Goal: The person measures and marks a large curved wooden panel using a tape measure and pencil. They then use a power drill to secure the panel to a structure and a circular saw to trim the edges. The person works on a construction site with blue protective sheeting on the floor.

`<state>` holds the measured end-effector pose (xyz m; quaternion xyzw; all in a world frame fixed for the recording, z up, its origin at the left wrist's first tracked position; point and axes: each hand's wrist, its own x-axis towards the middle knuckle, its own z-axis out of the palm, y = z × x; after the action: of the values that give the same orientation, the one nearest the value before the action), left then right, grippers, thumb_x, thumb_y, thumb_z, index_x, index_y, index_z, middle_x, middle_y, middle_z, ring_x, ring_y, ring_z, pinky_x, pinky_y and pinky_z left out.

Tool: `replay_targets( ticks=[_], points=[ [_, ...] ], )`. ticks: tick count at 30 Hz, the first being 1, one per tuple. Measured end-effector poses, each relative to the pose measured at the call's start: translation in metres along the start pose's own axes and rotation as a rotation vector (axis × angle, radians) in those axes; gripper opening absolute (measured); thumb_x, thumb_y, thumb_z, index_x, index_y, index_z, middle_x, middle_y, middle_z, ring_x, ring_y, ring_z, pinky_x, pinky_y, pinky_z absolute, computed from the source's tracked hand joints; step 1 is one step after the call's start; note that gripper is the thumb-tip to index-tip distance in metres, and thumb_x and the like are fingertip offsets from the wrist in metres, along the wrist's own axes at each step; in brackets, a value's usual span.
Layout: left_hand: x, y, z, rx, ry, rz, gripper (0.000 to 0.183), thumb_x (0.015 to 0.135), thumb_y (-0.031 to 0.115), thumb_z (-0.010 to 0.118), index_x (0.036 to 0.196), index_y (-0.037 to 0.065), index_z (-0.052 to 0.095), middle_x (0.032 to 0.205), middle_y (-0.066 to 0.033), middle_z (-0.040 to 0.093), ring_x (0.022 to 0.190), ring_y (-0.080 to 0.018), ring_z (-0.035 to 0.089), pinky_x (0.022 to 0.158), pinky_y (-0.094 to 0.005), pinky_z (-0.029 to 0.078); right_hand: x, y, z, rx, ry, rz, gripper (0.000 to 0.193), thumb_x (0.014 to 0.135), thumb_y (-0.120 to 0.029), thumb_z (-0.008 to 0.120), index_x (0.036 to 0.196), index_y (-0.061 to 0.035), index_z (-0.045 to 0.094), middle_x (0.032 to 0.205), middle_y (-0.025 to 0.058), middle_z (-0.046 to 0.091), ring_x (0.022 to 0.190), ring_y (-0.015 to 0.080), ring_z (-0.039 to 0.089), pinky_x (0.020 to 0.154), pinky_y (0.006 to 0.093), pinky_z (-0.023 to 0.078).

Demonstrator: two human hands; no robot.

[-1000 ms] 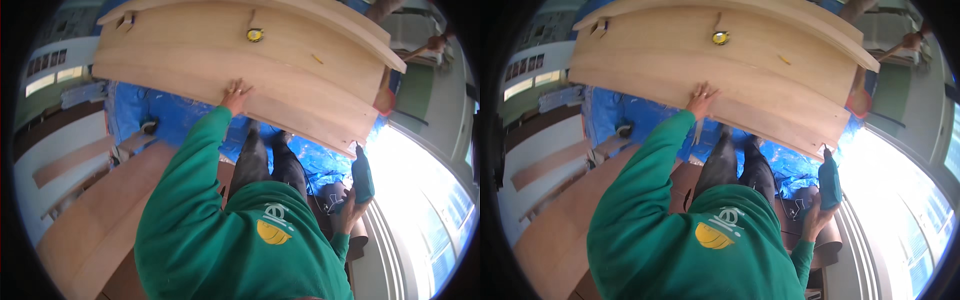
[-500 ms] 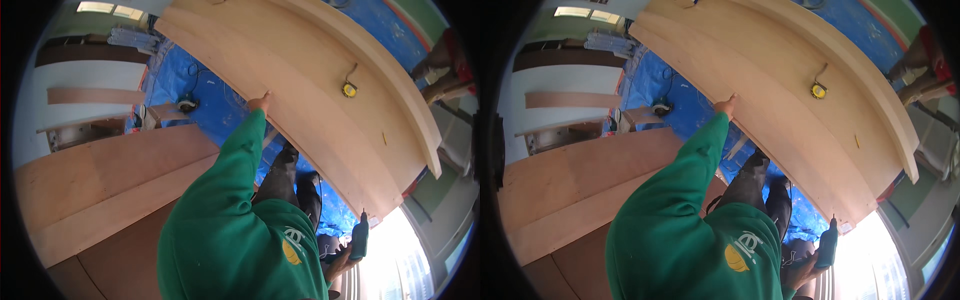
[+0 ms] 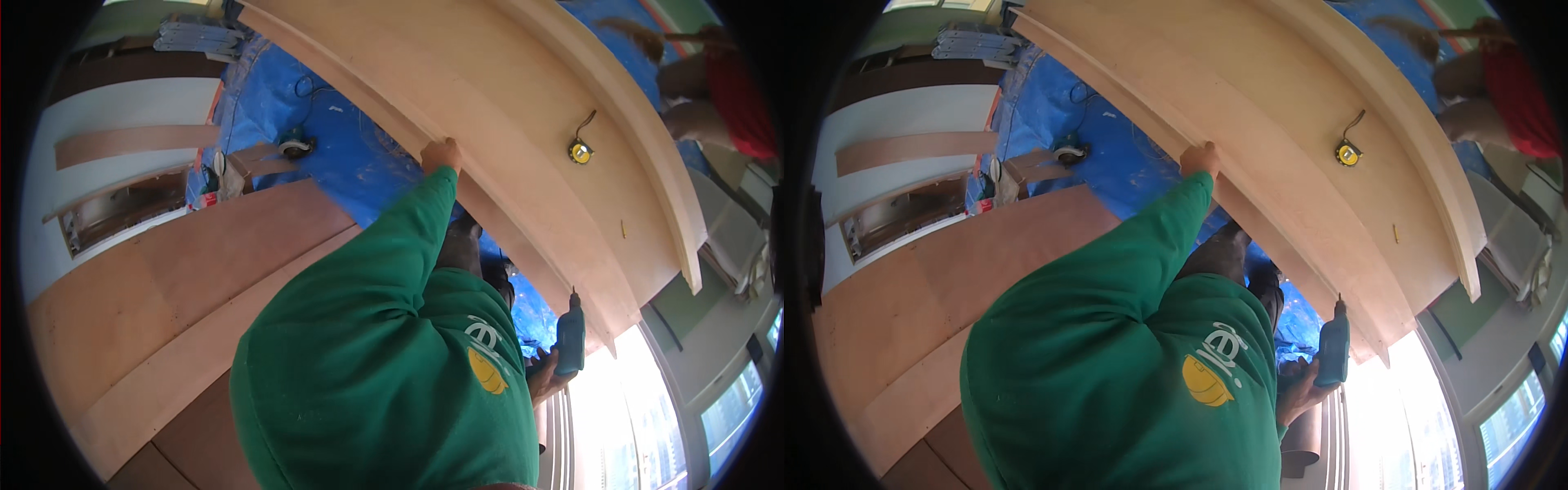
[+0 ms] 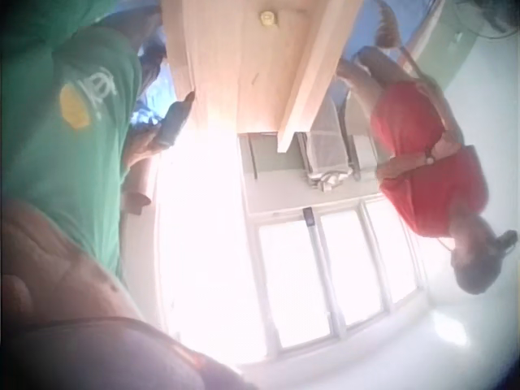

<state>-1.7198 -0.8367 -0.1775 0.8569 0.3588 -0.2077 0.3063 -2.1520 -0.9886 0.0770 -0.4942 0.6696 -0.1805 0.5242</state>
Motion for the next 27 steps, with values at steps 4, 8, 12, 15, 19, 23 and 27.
replay_targets(
  ticks=[4,8,12,15,19,23,27],
  points=[
    [0.021,0.006,0.022,-0.207,0.123,-0.137,0.041,0.095,0.022,0.071,0.122,-0.009,0.068,0.125,-0.0277,0.073,0.111,-0.0454,0.074,0.092,-0.0518,0.062,0.004,0.006,-0.004,-0.068,-0.058,-0.060,0.055,0.102,-0.020,0.073,0.144,-0.0005,0.044,0.112,0.0155,0.064,0.086,0.0221,0.069,0.062,0.0320,0.055],
    [0.037,-0.009,0.018,-0.392,-0.088,-0.253,0.042,0.094,0.020,0.074,0.124,-0.008,0.067,0.124,-0.0268,0.073,0.108,-0.0429,0.074,0.091,-0.0474,0.062,-0.001,0.011,-0.017,-0.073,-0.076,-0.004,0.062,0.100,-0.024,0.076,0.149,-0.0046,0.042,0.119,0.0160,0.066,0.088,0.0268,0.072,0.067,0.0371,0.058],
    [0.045,-0.052,0.008,-0.996,-0.253,-0.271,0.043,0.093,0.019,0.079,0.124,-0.009,0.067,0.122,-0.0239,0.074,0.105,-0.0376,0.074,0.092,-0.0459,0.060,-0.006,0.027,-0.028,-0.067,-0.143,-0.088,0.067,0.098,-0.024,0.080,0.150,-0.0048,0.042,0.120,0.0164,0.066,0.090,0.0284,0.073,0.070,0.0402,0.061],
    [0.039,-0.079,-0.002,-1.304,-0.260,-0.204,0.043,0.092,0.018,0.082,0.123,-0.009,0.068,0.120,-0.0218,0.075,0.103,-0.0337,0.073,0.092,-0.0448,0.058,-0.014,0.032,-0.038,-0.011,-0.214,-0.190,0.069,0.097,-0.024,0.082,0.150,-0.0038,0.042,0.119,0.0168,0.066,0.090,0.0279,0.072,0.070,0.0411,0.062],
    [0.006,-0.102,-0.021,-1.148,0.035,-0.078,0.043,0.095,0.020,0.081,0.123,-0.010,0.068,0.119,-0.0198,0.075,0.102,-0.0312,0.071,0.092,-0.0426,0.057,-0.007,0.058,-0.069,-0.092,-0.307,-0.223,0.066,0.101,-0.033,0.075,0.149,-0.0035,0.041,0.121,0.0180,0.066,0.092,0.0287,0.074,0.068,0.0383,0.057],
    [-0.043,-0.154,-0.070,-1.264,0.196,0.137,0.044,0.098,0.023,0.078,0.124,-0.012,0.069,0.121,-0.0218,0.076,0.103,-0.0291,0.072,0.091,-0.0436,0.057,0.000,0.088,-0.105,-0.118,-0.375,-0.285,0.067,0.102,-0.034,0.076,0.149,-0.0024,0.041,0.123,0.0194,0.066,0.090,0.0302,0.075,0.066,0.0385,0.058],
    [-0.070,-0.172,-0.080,-1.054,0.285,-0.038,0.053,0.096,0.035,0.081,0.118,-0.013,0.074,0.114,-0.0254,0.078,0.102,-0.0323,0.075,0.088,-0.0470,0.058,0.001,0.114,-0.124,-0.119,-0.408,-0.288,0.073,0.099,-0.030,0.076,0.155,-0.0043,0.037,0.125,0.0196,0.067,0.084,0.0290,0.073,0.062,0.0383,0.058]
  ],
)
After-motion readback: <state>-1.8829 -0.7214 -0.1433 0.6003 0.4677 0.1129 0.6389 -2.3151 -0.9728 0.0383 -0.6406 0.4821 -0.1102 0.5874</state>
